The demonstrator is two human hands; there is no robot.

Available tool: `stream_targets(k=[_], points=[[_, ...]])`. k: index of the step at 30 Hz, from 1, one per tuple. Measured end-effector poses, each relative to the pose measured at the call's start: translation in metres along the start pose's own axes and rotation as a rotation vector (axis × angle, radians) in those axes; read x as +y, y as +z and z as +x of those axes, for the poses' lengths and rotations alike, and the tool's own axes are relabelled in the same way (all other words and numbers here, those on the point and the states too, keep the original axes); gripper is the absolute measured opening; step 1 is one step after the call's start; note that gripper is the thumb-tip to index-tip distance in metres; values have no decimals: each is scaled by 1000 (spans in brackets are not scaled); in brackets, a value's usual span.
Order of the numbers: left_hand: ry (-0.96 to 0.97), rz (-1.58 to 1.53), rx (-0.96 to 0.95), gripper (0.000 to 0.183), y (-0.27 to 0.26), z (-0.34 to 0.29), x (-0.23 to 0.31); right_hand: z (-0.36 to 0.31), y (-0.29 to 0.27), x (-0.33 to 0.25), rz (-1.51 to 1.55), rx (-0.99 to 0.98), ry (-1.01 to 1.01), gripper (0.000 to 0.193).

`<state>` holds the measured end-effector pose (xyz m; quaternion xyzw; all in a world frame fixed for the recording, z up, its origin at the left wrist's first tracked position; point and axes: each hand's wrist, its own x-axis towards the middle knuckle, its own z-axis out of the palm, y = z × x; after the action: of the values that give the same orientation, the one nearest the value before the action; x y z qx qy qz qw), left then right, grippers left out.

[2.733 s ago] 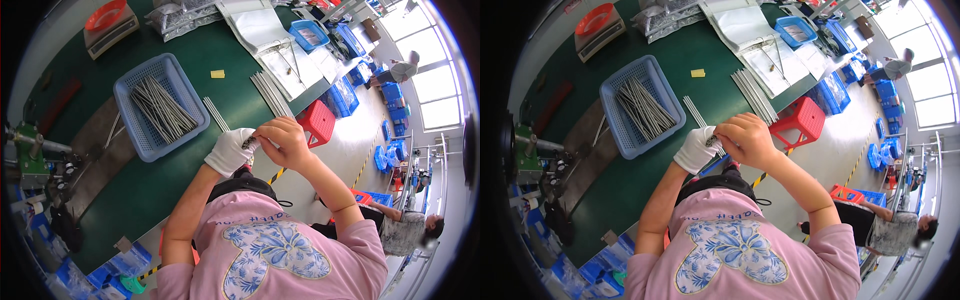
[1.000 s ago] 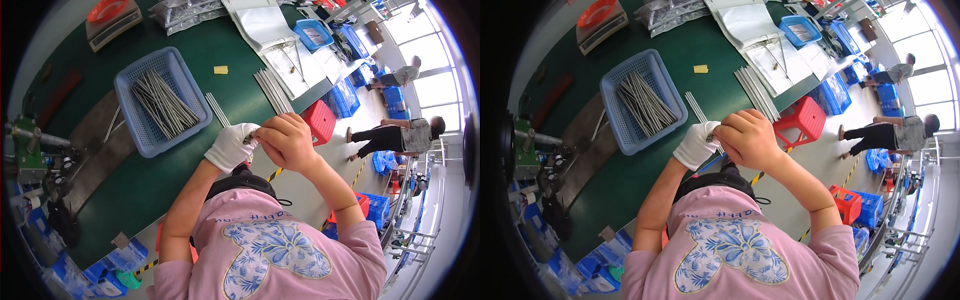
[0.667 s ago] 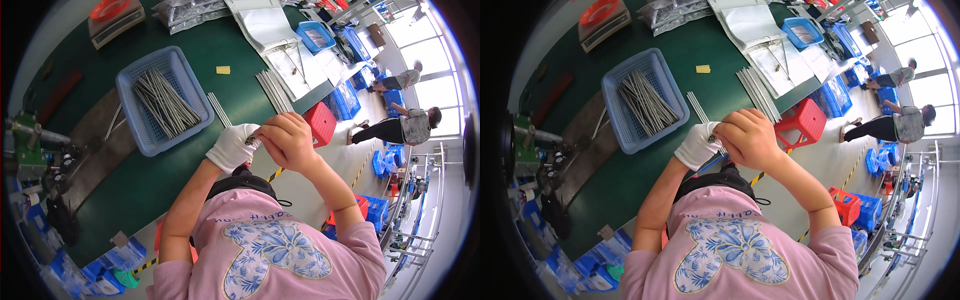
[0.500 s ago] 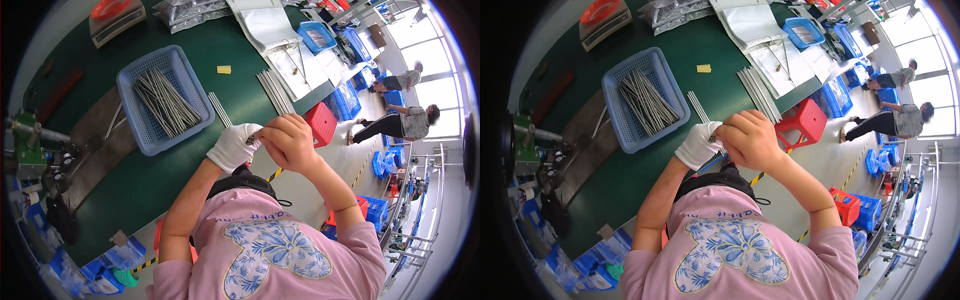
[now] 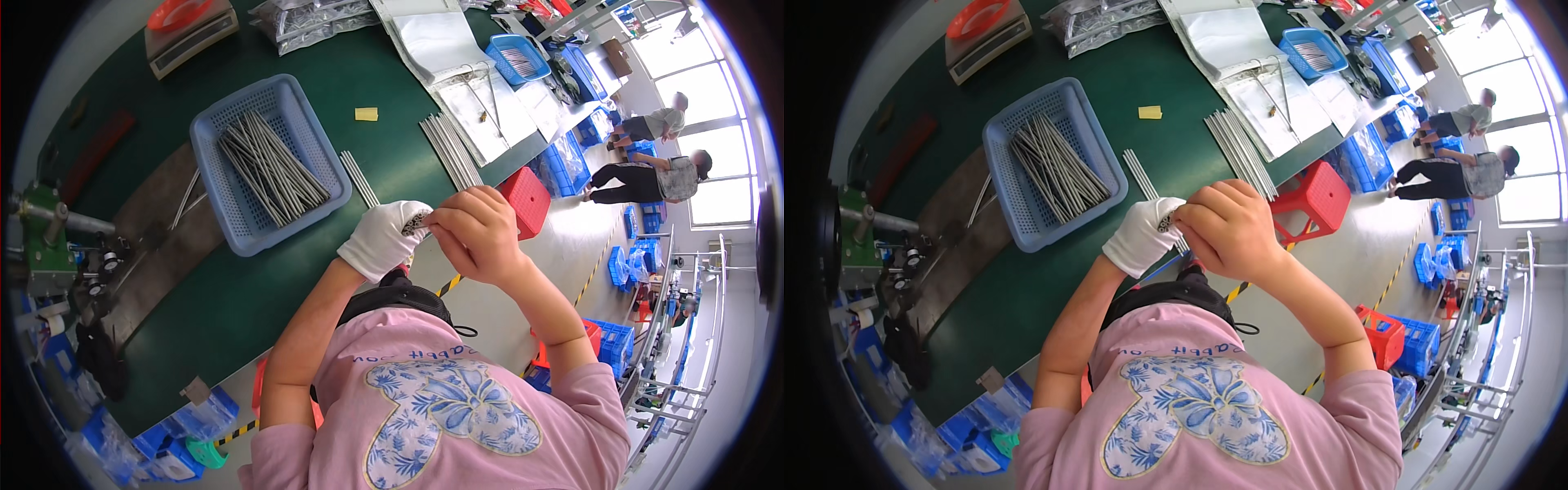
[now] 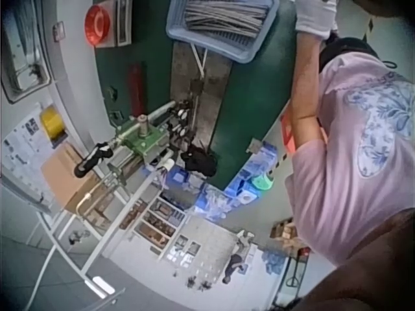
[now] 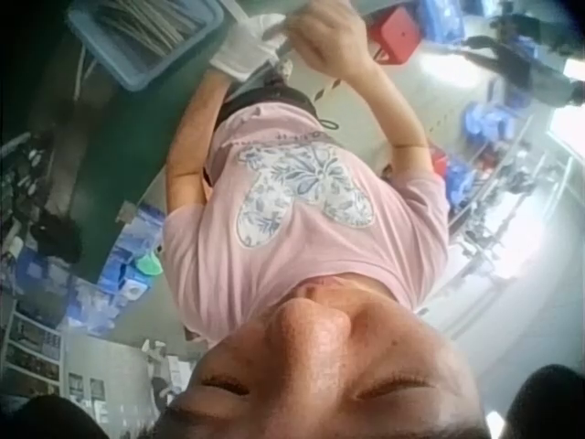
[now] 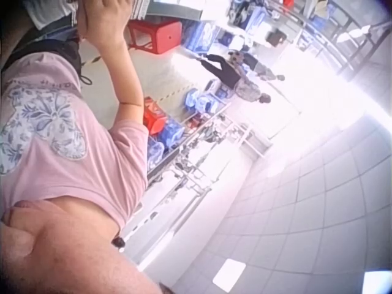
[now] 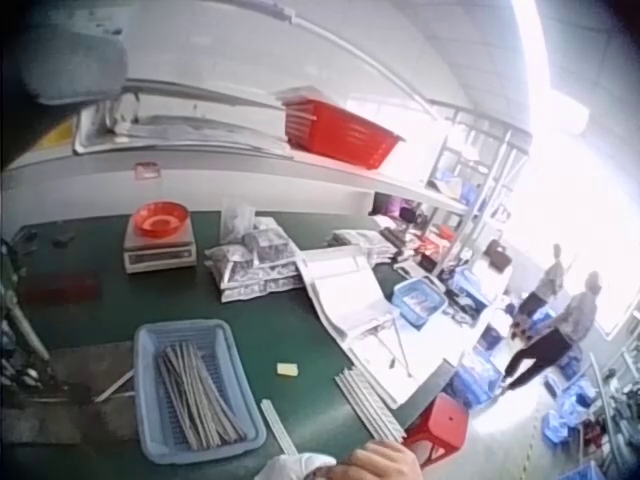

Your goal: Inspecting and sorting bundles of small metal rods on a factory workbench.

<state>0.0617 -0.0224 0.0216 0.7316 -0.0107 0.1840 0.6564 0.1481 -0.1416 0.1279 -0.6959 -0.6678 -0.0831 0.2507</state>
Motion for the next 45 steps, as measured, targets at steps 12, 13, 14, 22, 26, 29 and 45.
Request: stream_targets(k=[12,13,14,22,26,29,45], points=[[-76,-66,-37,8,-2,1,1,1,7,-4,1,-17,-6,16],[-35,-23,-41,8,-2,1,1,1,6,-4,0,-17,-5,16],[-34,-24,-42,8,-2,0,1,2,5,-3,4,-42,-1,17],[-46,-11,1,7,0,0,-1,5,1,-4,-34,-27,1,13],[10,52,2,6,-2,2,1,4,5,-4,-2,-12,7,13],[-125,-46,-55,6,-4,2,6,3,6,-3,15,-14,12,13],[-31,68,-33,10,-2,2,1,4,5,-4,-21,-8,-29,15]])
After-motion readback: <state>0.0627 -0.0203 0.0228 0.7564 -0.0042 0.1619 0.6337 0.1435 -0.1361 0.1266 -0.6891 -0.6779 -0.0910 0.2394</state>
